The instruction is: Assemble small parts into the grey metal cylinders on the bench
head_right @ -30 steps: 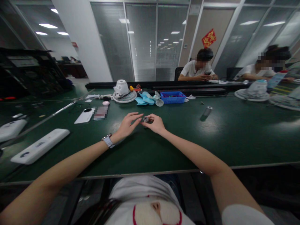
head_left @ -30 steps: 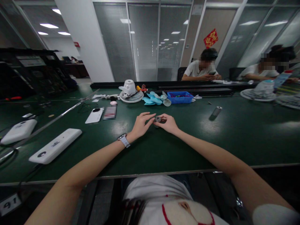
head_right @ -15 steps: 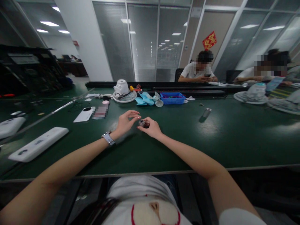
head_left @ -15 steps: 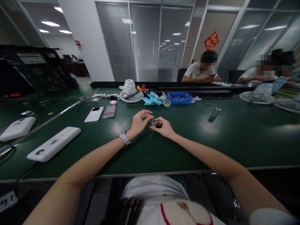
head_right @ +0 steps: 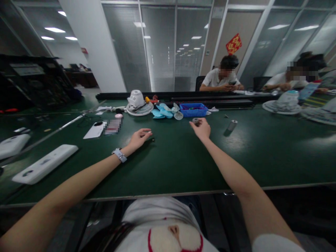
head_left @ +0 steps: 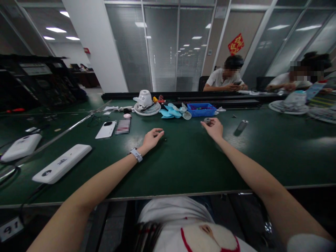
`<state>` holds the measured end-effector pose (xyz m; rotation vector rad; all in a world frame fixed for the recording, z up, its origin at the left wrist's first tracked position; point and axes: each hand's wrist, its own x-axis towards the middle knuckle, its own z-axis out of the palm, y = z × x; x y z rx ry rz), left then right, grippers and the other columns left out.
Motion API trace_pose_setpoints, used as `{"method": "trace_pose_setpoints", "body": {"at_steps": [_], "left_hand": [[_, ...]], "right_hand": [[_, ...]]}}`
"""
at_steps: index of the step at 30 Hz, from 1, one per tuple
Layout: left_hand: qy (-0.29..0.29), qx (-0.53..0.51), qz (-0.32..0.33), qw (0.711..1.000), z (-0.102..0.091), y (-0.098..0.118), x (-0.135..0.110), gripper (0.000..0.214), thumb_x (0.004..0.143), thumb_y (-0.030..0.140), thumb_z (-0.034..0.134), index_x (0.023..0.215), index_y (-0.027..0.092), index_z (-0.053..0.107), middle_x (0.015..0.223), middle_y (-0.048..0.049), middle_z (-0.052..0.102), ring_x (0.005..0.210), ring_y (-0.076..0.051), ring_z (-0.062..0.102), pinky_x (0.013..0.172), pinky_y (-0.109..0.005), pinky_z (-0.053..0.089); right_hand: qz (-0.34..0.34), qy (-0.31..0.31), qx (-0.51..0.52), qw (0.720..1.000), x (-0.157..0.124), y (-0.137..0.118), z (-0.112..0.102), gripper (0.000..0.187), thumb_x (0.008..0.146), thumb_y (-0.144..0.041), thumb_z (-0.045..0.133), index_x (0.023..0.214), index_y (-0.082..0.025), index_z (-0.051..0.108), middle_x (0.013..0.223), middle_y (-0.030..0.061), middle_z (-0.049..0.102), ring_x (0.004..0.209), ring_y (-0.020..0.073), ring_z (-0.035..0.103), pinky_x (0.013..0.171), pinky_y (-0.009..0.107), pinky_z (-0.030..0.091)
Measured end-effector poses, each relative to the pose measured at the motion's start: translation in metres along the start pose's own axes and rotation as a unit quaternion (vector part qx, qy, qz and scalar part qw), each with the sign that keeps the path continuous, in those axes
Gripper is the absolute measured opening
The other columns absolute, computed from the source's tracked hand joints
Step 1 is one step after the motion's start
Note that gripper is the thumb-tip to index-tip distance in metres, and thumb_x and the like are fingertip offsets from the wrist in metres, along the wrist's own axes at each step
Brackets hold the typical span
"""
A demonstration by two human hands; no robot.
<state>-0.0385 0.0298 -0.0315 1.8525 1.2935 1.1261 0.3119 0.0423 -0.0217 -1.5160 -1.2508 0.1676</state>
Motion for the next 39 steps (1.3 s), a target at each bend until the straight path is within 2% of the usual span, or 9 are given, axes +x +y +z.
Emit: {"method": "trace_pose_setpoints", "body": {"at_steps": [4, 9, 14, 16, 18, 21, 25, 32, 39], "left_hand": [[0.085, -0.013, -0.053, 0.995, 0.0, -0.005, 0.006, 0.033, 0.092, 0.043, 0.051, 0.107, 0.017, 0.066, 0.095, -0.0105, 0.077, 0.093, -0.022, 0.072, 0.081, -0.032, 0.051], [0.099, 0.008, -0.057, 0.993, 0.0, -0.004, 0.004, 0.03, 0.092, 0.042, 0.049, 0.096, 0.019, 0.067, 0.086, -0.0074, 0.077, 0.087, -0.022, 0.071, 0.078, -0.032, 0.048], [0.108, 0.014, -0.054, 0.993, 0.001, 0.003, -0.002, 0.03, 0.092, 0.043, 0.048, 0.095, 0.019, 0.066, 0.083, -0.0064, 0.076, 0.084, -0.022, 0.069, 0.074, -0.031, 0.047], [0.117, 0.016, -0.056, 0.991, 0.001, 0.004, -0.003, 0.029, 0.092, 0.042, 0.048, 0.094, 0.019, 0.066, 0.082, -0.0061, 0.075, 0.083, -0.022, 0.069, 0.073, -0.031, 0.046], [0.121, 0.015, -0.058, 0.991, 0.001, 0.005, -0.003, 0.028, 0.092, 0.041, 0.048, 0.092, 0.02, 0.065, 0.082, -0.0057, 0.075, 0.082, -0.022, 0.069, 0.073, -0.031, 0.046], [0.121, 0.014, -0.054, 0.991, 0.001, 0.006, -0.004, 0.026, 0.091, 0.04, 0.048, 0.091, 0.02, 0.065, 0.081, -0.0054, 0.075, 0.081, -0.021, 0.069, 0.073, -0.03, 0.046], [0.111, 0.019, -0.043, 0.993, 0.002, 0.007, -0.005, 0.027, 0.091, 0.04, 0.047, 0.09, 0.02, 0.065, 0.081, -0.0059, 0.074, 0.081, -0.021, 0.068, 0.075, -0.031, 0.046], [0.088, 0.021, -0.043, 0.995, 0.002, 0.006, -0.006, 0.03, 0.091, 0.043, 0.047, 0.091, 0.02, 0.065, 0.08, -0.0055, 0.074, 0.08, -0.021, 0.068, 0.074, -0.031, 0.047], [0.079, 0.03, -0.034, 0.996, 0.002, 0.006, -0.006, 0.031, 0.092, 0.045, 0.046, 0.091, 0.021, 0.065, 0.082, -0.0049, 0.074, 0.079, -0.021, 0.067, 0.072, -0.031, 0.046]], "right_hand": [[0.109, 0.132, -0.149, 0.974, 0.037, 0.043, -0.049, 0.039, 0.073, -0.04, 0.075, 0.103, -0.02, 0.06, 0.104, 0.0152, 0.07, 0.1, 0.0313, 0.065, 0.09, 0.047, 0.048], [0.199, 0.12, -0.188, 0.954, 0.04, 0.061, -0.067, 0.042, 0.071, -0.039, 0.076, 0.104, -0.021, 0.058, 0.105, 0.0187, 0.067, 0.102, 0.0358, 0.062, 0.09, 0.051, 0.045], [0.027, 0.182, -0.264, 0.947, 0.018, 0.021, -0.041, 0.068, 0.074, -0.036, 0.073, 0.132, -0.012, 0.047, 0.141, 0.0239, 0.049, 0.132, 0.0386, 0.043, 0.107, 0.059, 0.03], [-0.108, 0.109, -0.238, 0.959, -0.002, -0.01, -0.019, 0.058, 0.083, -0.038, 0.064, 0.133, -0.014, 0.05, 0.144, 0.0198, 0.048, 0.136, 0.0354, 0.041, 0.11, 0.058, 0.027], [-0.229, -0.062, -0.167, 0.957, -0.03, -0.042, 0.007, 0.046, 0.091, -0.041, 0.054, 0.131, -0.017, 0.057, 0.139, 0.0154, 0.056, 0.132, 0.0304, 0.047, 0.111, 0.053, 0.032], [-0.363, -0.321, -0.077, 0.871, -0.071, -0.077, 0.046, 0.049, 0.094, -0.043, 0.052, 0.138, -0.023, 0.056, 0.151, 0.009, 0.046, 0.139, 0.0259, 0.043, 0.112, 0.047, 0.036], [-0.383, -0.426, -0.033, 0.819, -0.099, -0.091, 0.076, 0.041, 0.096, -0.031, 0.051, 0.134, -0.023, 0.062, 0.145, 0.0067, 0.053, 0.136, 0.024, 0.048, 0.113, 0.046, 0.038], [-0.332, -0.351, -0.033, 0.875, -0.081, -0.068, 0.055, 0.037, 0.089, -0.01, 0.051, 0.114, -0.024, 0.075, 0.108, 0.0024, 0.075, 0.099, 0.0199, 0.071, 0.092, 0.036, 0.055], [-0.253, 0.008, -0.134, 0.958, 0.023, 0.004, -0.026, 0.029, 0.089, -0.018, 0.052, 0.106, -0.02, 0.075, 0.107, 0.0079, 0.075, 0.099, 0.0252, 0.069, 0.092, 0.04, 0.051]]}}
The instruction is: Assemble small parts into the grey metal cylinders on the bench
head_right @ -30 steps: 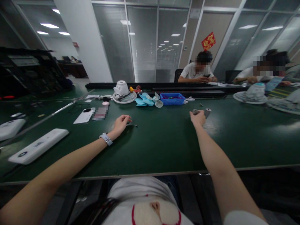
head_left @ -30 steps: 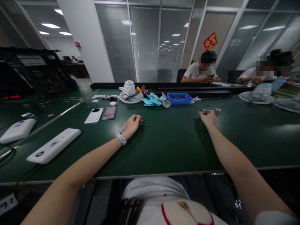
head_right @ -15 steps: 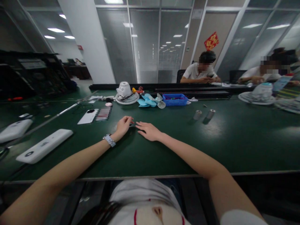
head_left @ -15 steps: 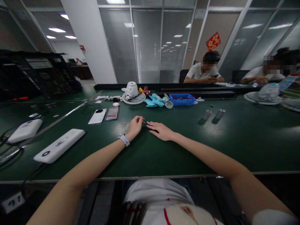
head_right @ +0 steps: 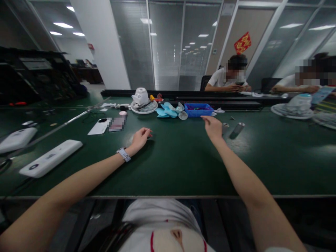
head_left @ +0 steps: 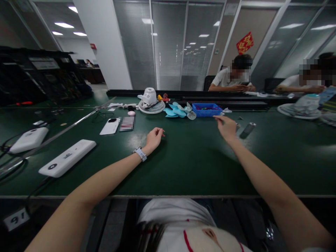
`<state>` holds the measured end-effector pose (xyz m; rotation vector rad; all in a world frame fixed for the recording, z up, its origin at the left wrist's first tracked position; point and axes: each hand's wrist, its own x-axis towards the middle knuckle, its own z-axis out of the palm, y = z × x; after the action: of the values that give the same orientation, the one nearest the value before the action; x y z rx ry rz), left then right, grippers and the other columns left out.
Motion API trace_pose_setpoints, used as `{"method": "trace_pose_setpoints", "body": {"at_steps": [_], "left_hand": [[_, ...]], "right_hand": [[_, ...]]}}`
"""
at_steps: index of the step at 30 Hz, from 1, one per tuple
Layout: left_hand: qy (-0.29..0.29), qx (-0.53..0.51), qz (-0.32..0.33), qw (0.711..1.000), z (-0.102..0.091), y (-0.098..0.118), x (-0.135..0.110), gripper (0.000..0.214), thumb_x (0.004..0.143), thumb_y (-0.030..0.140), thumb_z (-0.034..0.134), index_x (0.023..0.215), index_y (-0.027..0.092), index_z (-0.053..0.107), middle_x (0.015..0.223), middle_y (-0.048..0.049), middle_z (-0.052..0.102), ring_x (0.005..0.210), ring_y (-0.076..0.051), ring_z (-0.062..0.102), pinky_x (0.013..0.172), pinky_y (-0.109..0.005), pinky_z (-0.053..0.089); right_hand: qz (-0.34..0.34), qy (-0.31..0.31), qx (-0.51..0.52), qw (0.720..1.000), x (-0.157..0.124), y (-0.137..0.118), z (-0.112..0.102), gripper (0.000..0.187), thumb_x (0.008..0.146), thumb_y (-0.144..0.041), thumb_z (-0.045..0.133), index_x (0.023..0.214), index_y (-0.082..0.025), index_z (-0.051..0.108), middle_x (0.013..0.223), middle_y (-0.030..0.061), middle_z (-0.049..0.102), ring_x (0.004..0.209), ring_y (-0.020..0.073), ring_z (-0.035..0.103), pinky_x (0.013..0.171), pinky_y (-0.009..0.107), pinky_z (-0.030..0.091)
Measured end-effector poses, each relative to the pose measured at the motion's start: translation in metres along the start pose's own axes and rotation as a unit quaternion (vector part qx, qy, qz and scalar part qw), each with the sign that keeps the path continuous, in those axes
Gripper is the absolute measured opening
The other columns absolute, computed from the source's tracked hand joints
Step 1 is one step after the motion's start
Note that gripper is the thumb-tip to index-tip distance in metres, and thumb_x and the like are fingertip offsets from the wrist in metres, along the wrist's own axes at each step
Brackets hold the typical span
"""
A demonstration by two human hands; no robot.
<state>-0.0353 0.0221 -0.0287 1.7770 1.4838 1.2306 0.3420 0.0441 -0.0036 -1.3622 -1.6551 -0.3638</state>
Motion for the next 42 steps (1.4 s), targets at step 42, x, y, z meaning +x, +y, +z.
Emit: {"method": "trace_pose_setpoints", "body": {"at_steps": [42], "left_hand": [[0.006, 0.016, 0.014, 1.0, 0.0, 0.0, -0.001, 0.033, 0.092, 0.045, 0.045, 0.093, 0.02, 0.066, 0.08, -0.0044, 0.074, 0.078, -0.02, 0.068, 0.072, -0.03, 0.046]], "right_hand": [[0.152, 0.097, -0.076, 0.981, -0.01, 0.082, -0.02, 0.026, 0.082, -0.015, 0.045, 0.098, -0.016, 0.065, 0.099, 0.0133, 0.07, 0.091, 0.0252, 0.064, 0.088, 0.04, 0.048]]}}
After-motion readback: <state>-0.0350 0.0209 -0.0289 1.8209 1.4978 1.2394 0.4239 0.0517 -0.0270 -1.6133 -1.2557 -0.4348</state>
